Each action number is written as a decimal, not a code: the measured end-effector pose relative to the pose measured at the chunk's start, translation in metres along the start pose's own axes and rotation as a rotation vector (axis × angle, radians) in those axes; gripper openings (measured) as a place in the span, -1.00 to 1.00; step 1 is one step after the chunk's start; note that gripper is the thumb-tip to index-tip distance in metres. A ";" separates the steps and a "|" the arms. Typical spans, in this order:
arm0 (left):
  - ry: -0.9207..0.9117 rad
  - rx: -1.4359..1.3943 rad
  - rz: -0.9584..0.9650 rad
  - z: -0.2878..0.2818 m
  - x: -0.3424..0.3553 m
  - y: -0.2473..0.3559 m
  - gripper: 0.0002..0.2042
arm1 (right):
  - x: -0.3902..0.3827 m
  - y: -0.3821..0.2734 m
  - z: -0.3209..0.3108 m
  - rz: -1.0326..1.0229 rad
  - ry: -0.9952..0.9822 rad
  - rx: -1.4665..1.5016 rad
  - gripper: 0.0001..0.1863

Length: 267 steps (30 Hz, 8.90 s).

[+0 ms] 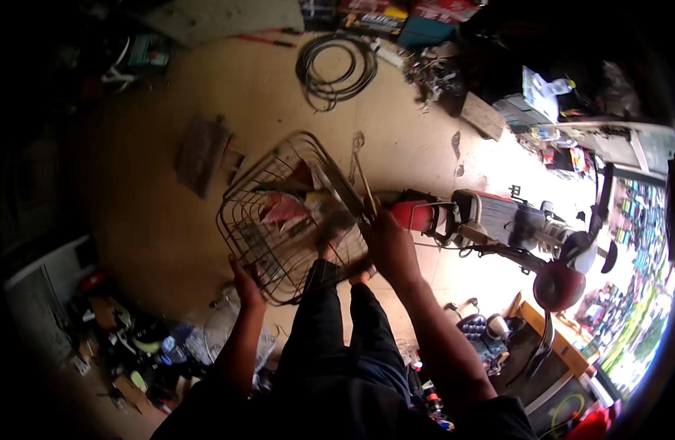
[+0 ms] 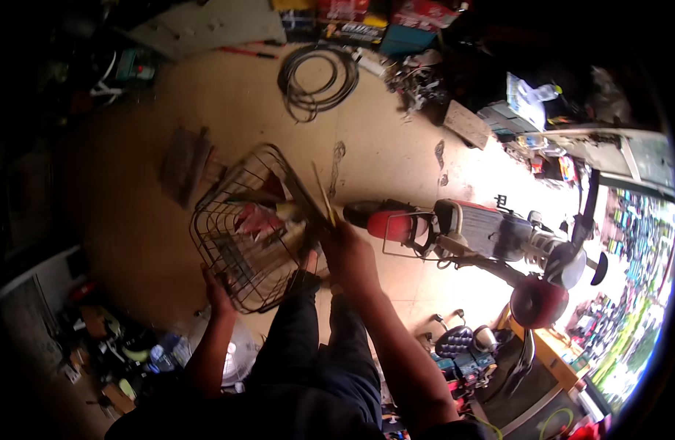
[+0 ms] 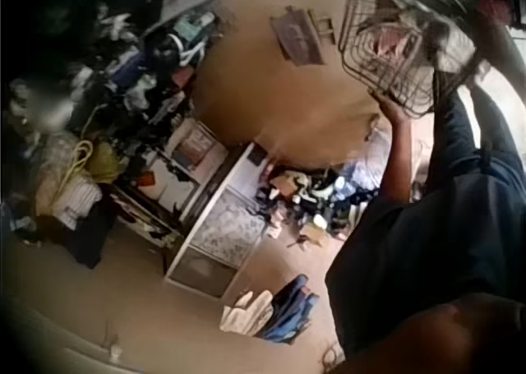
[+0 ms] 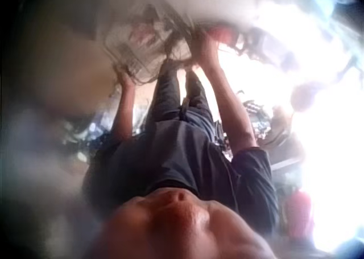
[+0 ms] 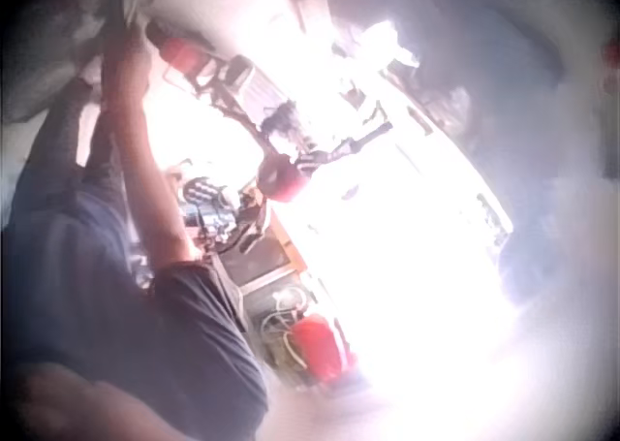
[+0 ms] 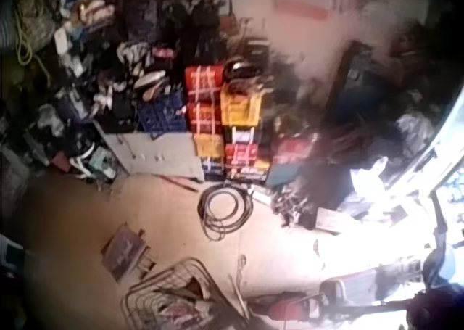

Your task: The person examines a pair of broken sunglasses and a scooter license plate by hand, discards small items into a trash bag, and searches through a tool tray.

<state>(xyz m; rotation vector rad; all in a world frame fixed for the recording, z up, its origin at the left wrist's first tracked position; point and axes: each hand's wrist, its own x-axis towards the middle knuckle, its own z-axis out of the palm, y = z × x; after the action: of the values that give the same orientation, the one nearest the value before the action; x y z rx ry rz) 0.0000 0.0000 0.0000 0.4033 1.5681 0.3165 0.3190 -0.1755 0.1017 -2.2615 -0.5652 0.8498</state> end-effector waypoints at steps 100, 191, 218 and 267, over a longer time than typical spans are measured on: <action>-1.463 0.983 0.579 0.700 -0.333 -1.299 -0.78 | -0.471 1.369 -0.633 0.466 0.895 0.589 -0.64; -0.907 0.991 -0.048 0.564 -0.245 -1.279 -0.90 | -0.489 1.565 -0.285 0.981 0.918 0.295 -0.62; -1.160 0.909 0.035 0.606 -0.349 -1.191 -0.79 | -0.265 1.492 -0.414 0.224 -0.303 -0.336 -0.66; -1.376 1.030 2.085 0.549 -0.380 -1.191 -0.47 | -0.482 1.130 -0.505 -0.069 0.574 0.551 -0.74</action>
<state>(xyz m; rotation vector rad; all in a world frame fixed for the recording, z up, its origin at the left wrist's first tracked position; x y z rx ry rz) 0.4826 -1.2603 -0.2048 2.3300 -0.7031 0.5069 0.5187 -1.4553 -0.1934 -1.8321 -0.1155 0.2420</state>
